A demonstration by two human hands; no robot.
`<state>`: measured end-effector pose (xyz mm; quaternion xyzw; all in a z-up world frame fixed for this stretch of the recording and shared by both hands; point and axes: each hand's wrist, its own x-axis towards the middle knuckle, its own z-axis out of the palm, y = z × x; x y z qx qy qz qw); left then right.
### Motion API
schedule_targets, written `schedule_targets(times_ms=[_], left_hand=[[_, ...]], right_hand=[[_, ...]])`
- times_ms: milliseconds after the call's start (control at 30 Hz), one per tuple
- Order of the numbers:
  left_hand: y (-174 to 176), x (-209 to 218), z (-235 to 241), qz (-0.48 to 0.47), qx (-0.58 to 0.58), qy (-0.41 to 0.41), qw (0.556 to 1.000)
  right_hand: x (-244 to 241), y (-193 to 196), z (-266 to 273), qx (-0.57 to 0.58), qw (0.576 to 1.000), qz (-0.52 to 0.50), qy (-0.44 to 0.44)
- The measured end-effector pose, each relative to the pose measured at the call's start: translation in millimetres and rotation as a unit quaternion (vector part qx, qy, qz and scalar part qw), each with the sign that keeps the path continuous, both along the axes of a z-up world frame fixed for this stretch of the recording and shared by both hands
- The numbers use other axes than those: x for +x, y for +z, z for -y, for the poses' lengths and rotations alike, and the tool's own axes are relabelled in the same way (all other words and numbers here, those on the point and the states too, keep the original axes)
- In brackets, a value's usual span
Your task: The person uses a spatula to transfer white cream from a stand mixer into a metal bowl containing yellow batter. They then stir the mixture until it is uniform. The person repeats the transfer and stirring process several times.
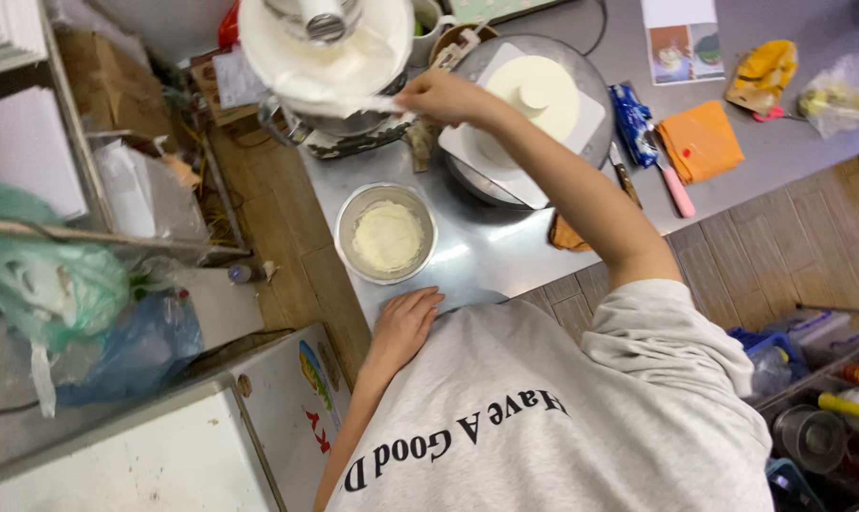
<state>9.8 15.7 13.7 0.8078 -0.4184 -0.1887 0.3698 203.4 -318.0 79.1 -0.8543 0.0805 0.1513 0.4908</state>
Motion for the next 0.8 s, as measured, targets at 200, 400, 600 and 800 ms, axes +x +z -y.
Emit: schedule_targets(times_ms=[200,400,600,800], left_hand=[[1,3,-4,0.011,0.012,0.0,1.0],[-2,1,-1,0.012,0.012,-0.018,1.0],[-5,-4,4,0.012,-0.001,-0.017,1.0],[-8,-10,2,0.012,0.008,-0.004,1.0]], right_hand=[[-13,22,-1,0.104,0.994,-0.032,0.025],[-17,26,23,-0.152,0.971,0.178,0.058],[-33,30,41,-0.295,0.891,0.343,0.036],[-66,5,5,-0.391,0.836,0.385,0.009]])
